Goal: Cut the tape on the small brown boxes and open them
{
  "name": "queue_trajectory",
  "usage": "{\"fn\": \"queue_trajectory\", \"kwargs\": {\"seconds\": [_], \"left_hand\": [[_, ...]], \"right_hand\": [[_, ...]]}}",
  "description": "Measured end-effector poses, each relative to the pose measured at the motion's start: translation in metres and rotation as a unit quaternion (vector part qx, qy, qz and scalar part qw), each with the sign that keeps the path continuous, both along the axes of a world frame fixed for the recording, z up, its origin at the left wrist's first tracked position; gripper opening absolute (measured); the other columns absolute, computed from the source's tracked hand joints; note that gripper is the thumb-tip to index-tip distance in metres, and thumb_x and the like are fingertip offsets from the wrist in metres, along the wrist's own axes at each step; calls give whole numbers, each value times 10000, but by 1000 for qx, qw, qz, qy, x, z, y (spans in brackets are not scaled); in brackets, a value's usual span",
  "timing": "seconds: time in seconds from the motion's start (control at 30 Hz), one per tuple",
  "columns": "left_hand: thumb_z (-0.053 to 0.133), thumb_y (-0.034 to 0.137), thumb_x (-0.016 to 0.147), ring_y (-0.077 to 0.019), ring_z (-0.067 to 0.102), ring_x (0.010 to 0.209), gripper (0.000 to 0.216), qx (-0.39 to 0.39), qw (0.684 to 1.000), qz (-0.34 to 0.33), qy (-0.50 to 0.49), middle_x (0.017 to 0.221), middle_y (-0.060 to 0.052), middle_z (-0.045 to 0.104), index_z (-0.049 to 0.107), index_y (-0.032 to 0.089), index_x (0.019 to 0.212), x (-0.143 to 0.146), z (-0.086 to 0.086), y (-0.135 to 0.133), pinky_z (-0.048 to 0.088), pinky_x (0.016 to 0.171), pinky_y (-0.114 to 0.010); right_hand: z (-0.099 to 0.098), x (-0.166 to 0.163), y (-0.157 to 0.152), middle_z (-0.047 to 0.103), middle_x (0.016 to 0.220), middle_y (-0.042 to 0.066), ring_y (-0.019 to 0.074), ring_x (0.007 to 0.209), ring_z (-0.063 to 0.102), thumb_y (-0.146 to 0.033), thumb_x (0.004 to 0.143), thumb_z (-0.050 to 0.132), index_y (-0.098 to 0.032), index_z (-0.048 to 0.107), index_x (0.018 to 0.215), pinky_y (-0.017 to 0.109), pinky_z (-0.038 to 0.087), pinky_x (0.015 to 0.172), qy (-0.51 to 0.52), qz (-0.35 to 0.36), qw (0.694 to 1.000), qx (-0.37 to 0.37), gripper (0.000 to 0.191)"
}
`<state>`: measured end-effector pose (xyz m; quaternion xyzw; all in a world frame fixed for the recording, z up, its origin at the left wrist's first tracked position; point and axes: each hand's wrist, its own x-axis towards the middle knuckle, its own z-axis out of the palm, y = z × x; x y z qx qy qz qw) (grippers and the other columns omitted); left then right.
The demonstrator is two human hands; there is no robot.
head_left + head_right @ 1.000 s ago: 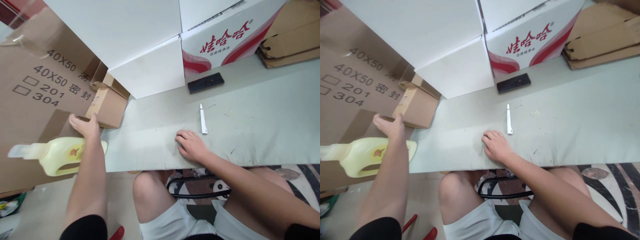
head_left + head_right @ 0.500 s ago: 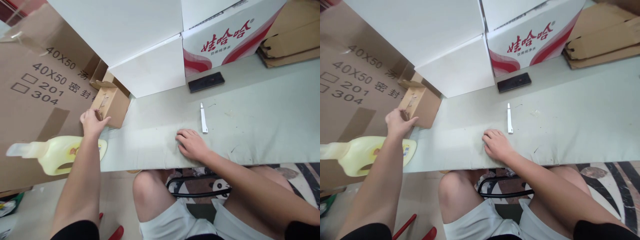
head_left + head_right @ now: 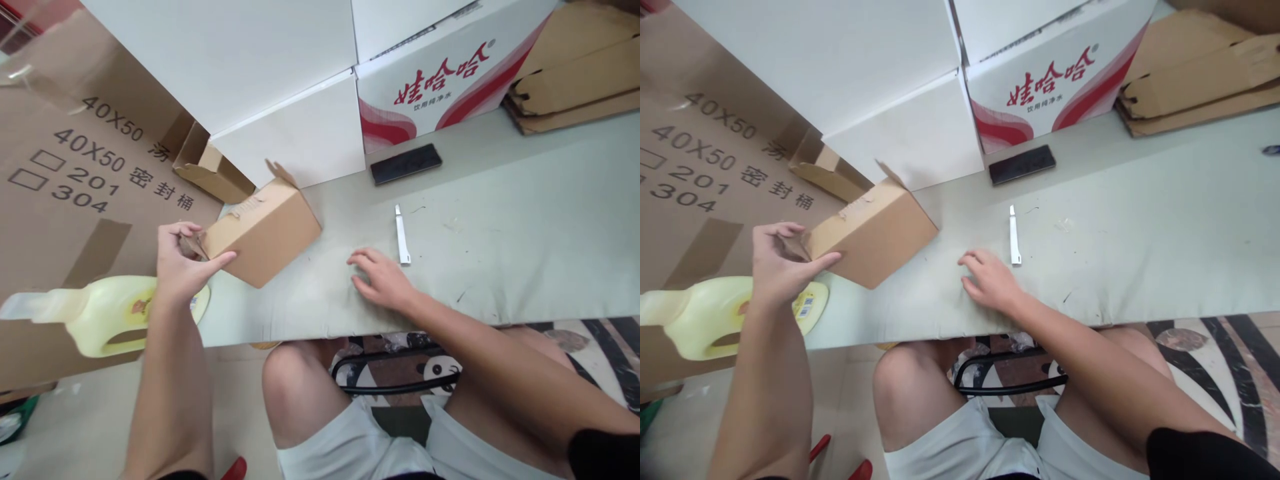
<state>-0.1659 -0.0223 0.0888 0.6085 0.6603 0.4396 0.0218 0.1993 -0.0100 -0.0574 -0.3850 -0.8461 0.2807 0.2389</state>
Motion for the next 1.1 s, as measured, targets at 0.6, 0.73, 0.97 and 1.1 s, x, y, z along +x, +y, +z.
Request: {"fn": "queue_trajectory", "kwargs": {"seconds": [0.6, 0.73, 0.97, 1.1], "left_hand": [[830, 528, 715, -294, 439, 1492, 488, 102, 963, -117, -220, 1549, -24, 488, 583, 323, 1082, 110, -79, 14, 429, 1193, -434], [739, 378, 751, -298, 425, 1503, 370, 131, 952, -77, -267, 1556, -10, 471, 552, 317, 1064, 120, -81, 15, 418, 1202, -474], [589, 296, 792, -266, 462, 1482, 334, 116, 956, -12, -271, 1620, 13, 421, 530, 323, 1120, 128, -90, 7, 492, 1137, -447], [582, 283, 824, -254, 412, 1524, 448, 127, 957, -28, -258, 1671, 5, 358, 521, 341, 1264, 131, -92, 7, 474, 1154, -416]], "right_hand": [[32, 19, 58, 500, 1368, 124, 257, 1344, 541, -451, 969, 444, -277, 345, 1352, 479, 530, 1052, 329, -200, 922, 52, 432], [37, 18, 56, 513, 1356, 112, 264, 1301, 574, -410, 981, 418, -292, 357, 1347, 485, 532, 1048, 334, -232, 912, 56, 389], [30, 18, 44, 564, 1314, 149, 334, 1296, 579, -415, 965, 366, -253, 360, 1377, 570, 468, 1110, 297, -315, 899, 59, 442], [26, 16, 42, 594, 1285, 144, 304, 1226, 622, -408, 961, 378, -249, 372, 1355, 538, 487, 1099, 320, -313, 893, 48, 425]]}}
